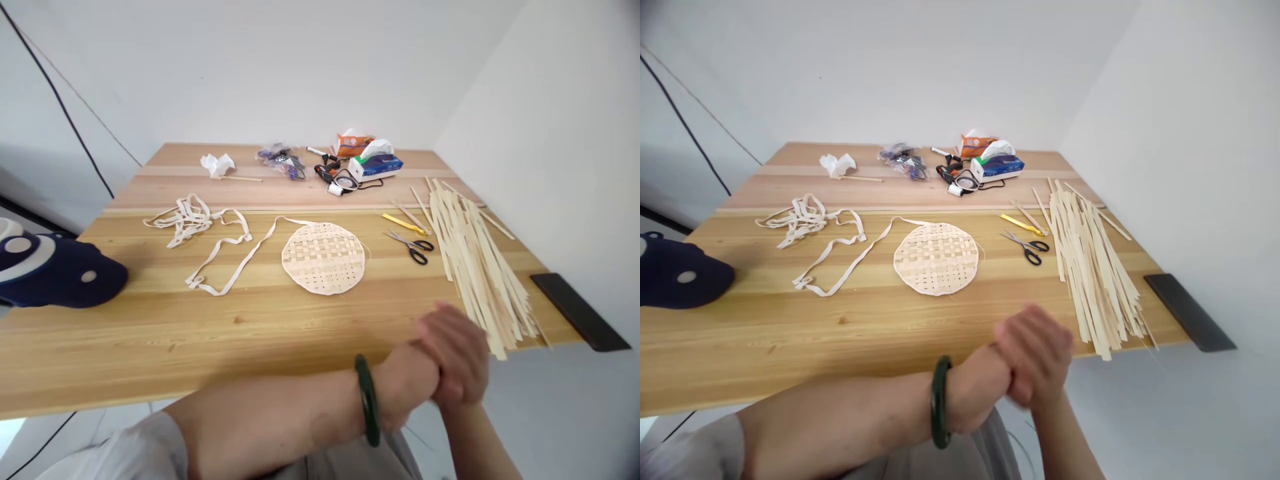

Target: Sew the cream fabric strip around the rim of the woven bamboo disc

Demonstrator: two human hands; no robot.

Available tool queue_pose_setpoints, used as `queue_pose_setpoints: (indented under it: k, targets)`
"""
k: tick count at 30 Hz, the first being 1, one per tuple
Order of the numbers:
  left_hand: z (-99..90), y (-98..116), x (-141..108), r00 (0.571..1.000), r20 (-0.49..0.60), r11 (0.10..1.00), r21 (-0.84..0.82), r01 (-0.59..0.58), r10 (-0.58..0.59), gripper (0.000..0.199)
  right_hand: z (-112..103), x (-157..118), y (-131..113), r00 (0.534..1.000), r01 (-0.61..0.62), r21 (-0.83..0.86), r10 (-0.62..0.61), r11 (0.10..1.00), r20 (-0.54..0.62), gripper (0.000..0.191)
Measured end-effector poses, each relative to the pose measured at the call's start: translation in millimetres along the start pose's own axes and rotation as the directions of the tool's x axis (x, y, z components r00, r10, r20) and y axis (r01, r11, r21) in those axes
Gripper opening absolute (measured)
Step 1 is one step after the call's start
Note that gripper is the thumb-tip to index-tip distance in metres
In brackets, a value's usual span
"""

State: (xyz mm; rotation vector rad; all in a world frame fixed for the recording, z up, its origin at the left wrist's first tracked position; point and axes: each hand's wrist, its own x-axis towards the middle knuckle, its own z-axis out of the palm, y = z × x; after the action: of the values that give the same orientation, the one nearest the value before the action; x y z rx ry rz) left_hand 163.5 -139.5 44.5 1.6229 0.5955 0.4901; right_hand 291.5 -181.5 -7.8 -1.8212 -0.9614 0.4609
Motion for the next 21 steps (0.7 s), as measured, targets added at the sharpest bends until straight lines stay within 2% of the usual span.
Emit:
queue_pose_setpoints:
  k: [2,4,5,6,7,8,10,12,14,17,19,21]
  targets:
    - [-20.5,6,-11,0.995,0.099,0.991,-0.135,-0.010,0.024,0.042,1,22,12,0.988,0.011,0.006,-0.010,1.000,-0.153,0.016]
    - [-47.4,3,-19,0.983,0.158,0.972,-0.229,-0.051,0.089,0.035,2,46,19,0.977,-0.003,0.046,0.013,0.999,-0.213,0.024]
    - [-62.3,-1,-22,0.989,0.115,0.973,-0.222,-0.067,0.094,0.031,4,55,20,0.980,-0.014,0.079,0.029,0.997,-0.199,0.027]
    - [-77.8,-7,-26,0.997,0.019,0.983,-0.172,-0.068,0.072,0.027,6,64,19,0.986,-0.024,0.106,0.041,0.994,-0.159,0.029]
    - [-93.6,-15,-29,0.987,-0.154,0.996,-0.076,-0.047,0.035,0.020,9,70,16,0.993,-0.028,0.119,0.041,0.993,-0.112,0.030]
    - [-109.2,-23,-33,0.955,-0.296,1.000,-0.008,0.014,-0.016,0.019,14,75,12,0.998,-0.023,0.116,0.030,0.993,-0.062,0.031]
    - [-138.2,-37,-41,0.850,-0.515,0.989,0.029,0.144,-0.108,0.020,28,84,2,0.999,0.013,0.050,-0.014,0.999,0.031,0.031]
    - [-160.3,-47,-50,0.736,-0.628,0.962,-0.084,0.258,-0.252,0.026,45,96,-8,0.992,0.063,-0.024,-0.060,0.998,0.113,0.030]
    - [-172.9,-53,-57,0.637,-0.667,0.922,-0.282,0.266,-0.388,0.032,66,111,-13,0.980,0.099,-0.065,-0.086,0.993,0.180,0.027]
    - [-175.3,-55,-58,0.518,-0.697,0.857,-0.489,0.163,-0.496,0.034,94,135,-13,0.969,0.127,-0.117,-0.098,0.985,0.227,0.025]
    - [-171.1,-56,-52,0.471,-0.703,0.826,-0.553,0.110,-0.533,0.033,108,148,-11,0.961,0.141,-0.163,-0.095,0.977,0.259,0.026]
    - [-167.1,-57,-44,0.451,-0.676,0.782,-0.618,0.085,-0.583,0.033,117,156,-11,0.953,0.155,-0.206,-0.092,0.966,0.288,0.026]
